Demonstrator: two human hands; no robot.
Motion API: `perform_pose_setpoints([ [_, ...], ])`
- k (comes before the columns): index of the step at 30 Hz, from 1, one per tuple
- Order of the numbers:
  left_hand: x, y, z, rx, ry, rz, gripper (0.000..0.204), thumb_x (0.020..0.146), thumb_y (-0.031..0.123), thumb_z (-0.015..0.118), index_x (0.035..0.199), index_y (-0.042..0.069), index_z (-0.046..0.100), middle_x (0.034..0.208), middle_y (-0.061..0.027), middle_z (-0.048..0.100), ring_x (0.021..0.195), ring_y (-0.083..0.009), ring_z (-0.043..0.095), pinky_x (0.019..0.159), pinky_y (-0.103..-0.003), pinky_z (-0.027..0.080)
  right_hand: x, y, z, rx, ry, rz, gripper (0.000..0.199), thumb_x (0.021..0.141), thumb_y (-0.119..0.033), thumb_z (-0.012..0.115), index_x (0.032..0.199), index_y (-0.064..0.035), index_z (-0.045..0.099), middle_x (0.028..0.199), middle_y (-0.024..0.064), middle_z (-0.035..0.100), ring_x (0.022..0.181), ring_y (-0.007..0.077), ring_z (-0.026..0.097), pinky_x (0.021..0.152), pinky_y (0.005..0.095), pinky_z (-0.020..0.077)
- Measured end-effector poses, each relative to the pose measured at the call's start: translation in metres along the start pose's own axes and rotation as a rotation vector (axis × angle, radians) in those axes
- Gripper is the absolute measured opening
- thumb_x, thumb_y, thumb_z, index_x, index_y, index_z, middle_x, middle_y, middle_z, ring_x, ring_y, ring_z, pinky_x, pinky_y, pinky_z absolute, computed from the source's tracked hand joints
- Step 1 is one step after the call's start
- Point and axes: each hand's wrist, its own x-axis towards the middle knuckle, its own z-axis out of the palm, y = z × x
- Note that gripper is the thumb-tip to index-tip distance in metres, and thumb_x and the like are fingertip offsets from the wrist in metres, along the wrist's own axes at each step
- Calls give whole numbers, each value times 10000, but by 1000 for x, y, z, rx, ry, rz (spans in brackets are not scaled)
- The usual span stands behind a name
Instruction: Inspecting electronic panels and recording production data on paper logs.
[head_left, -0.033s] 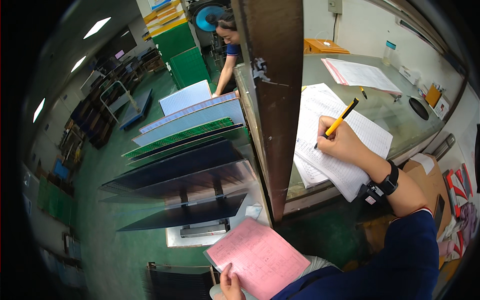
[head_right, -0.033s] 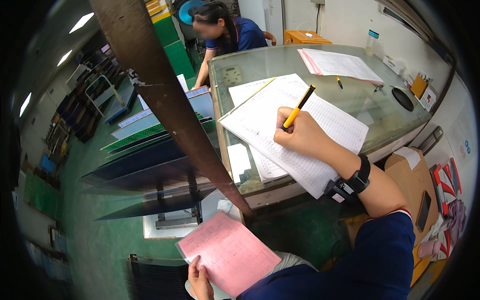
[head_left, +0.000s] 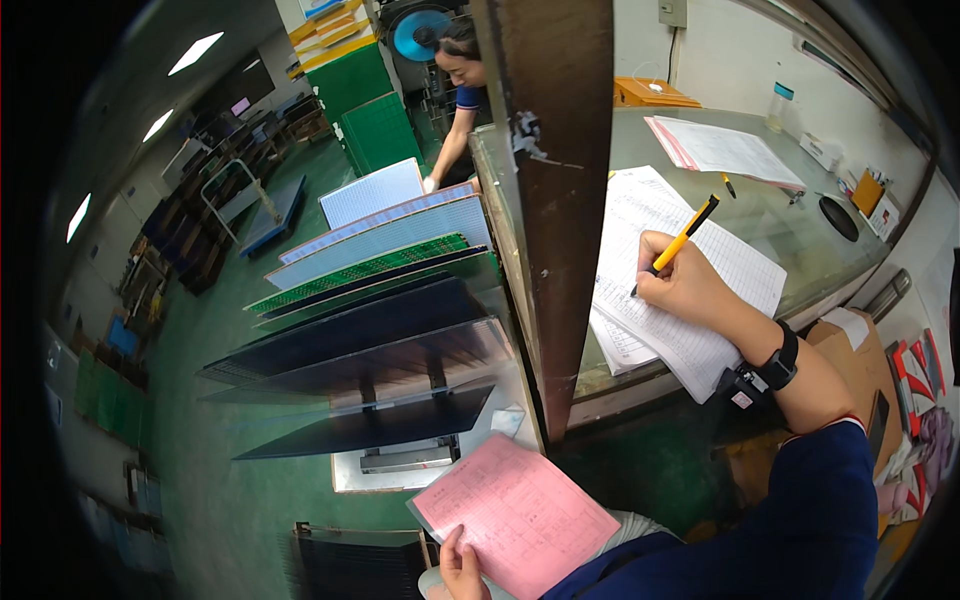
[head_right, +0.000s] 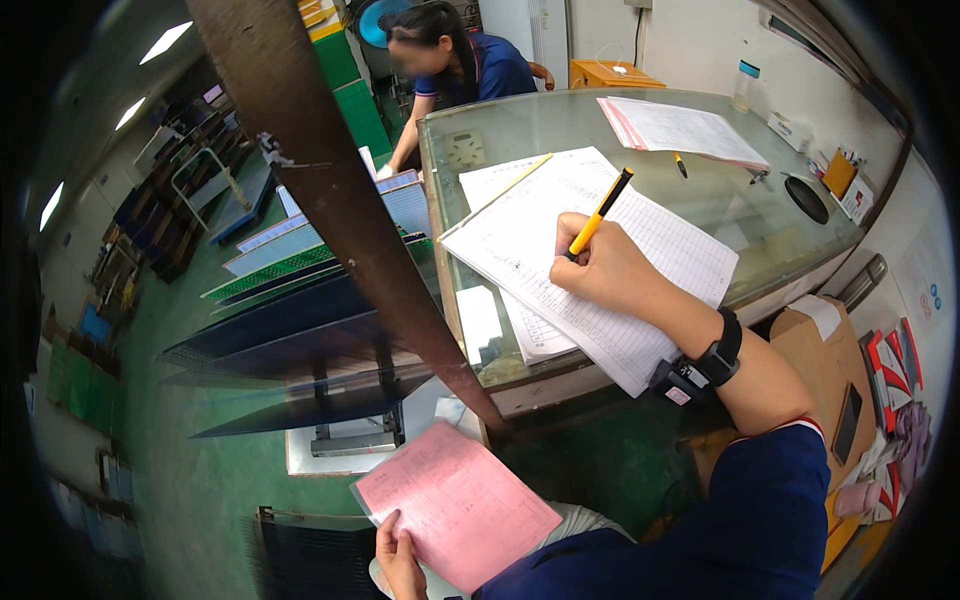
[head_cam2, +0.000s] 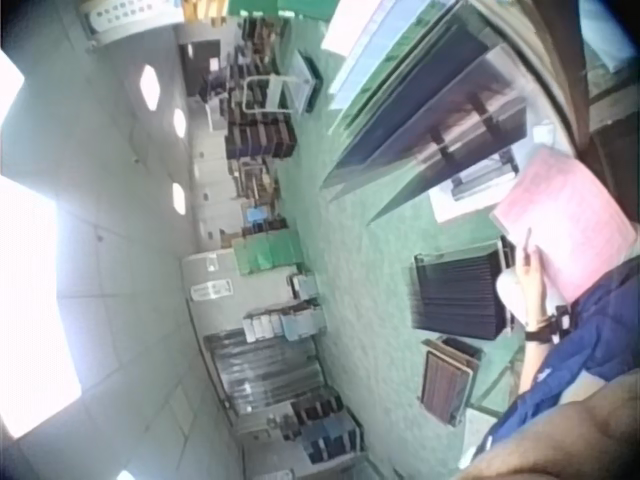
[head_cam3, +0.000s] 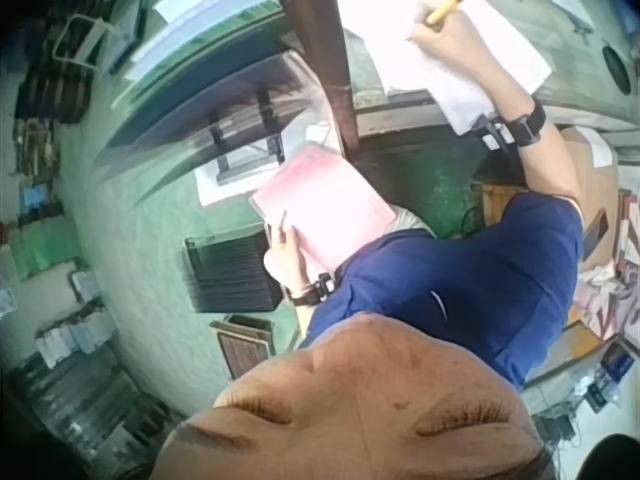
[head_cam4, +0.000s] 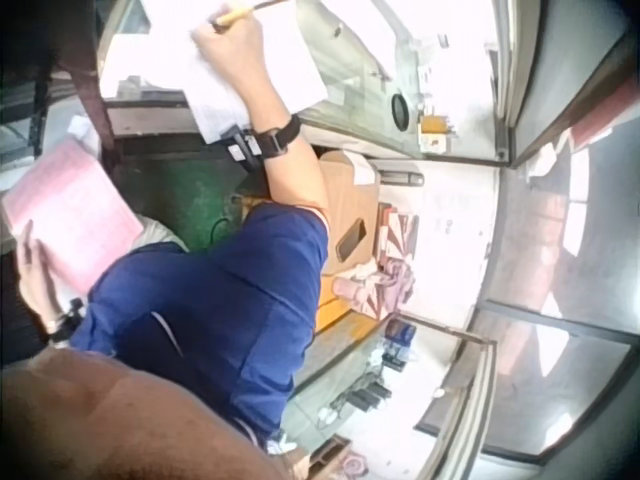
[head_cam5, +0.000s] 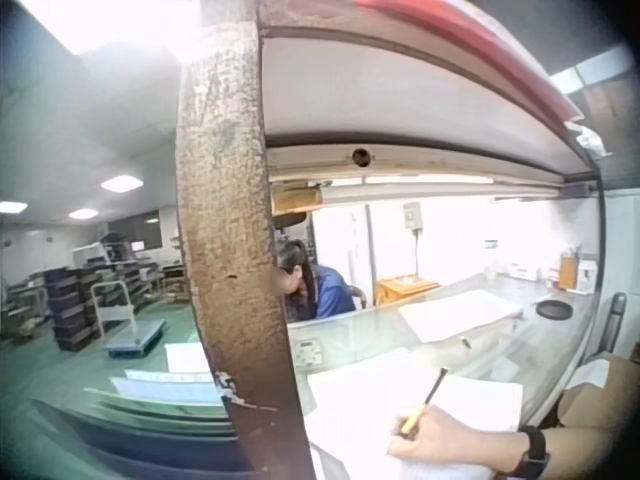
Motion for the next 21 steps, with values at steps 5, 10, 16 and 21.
perform_pose_setpoints([
  [5,6,-18,9,-468,24,-156,336,840,-81,461,1157,-16,554,1100,-42,586,826,-75,532,740,-167,405,1,1,-1,-48,22,1,90,719,-25,541,698,-46,456,593,-16,467,517,28,431,468,194,330],
  [10,5,-31,3,-461,53,-169,460,870,-26,489,1318,4,389,1199,-81,527,973,-108,518,827,-220,419,6,11,10,169,61,40,87,728,-36,550,724,-66,469,555,-33,450,489,33,416,444,208,331],
  [16,16,-22,10,-661,127,-218,589,892,48,544,1385,13,223,1085,-68,559,956,-114,533,859,-241,418,4,21,7,45,172,30,78,757,-8,451,739,-83,436,556,-37,412,449,32,382,397,184,289],
  [21,16,-28,14,-703,31,-221,387,890,43,547,1244,1,398,1121,-86,563,1018,-123,533,898,-266,417,11,28,-1,163,201,182,78,825,-137,482,768,-88,462,554,-9,460,414,13,361,375,144,257],
])
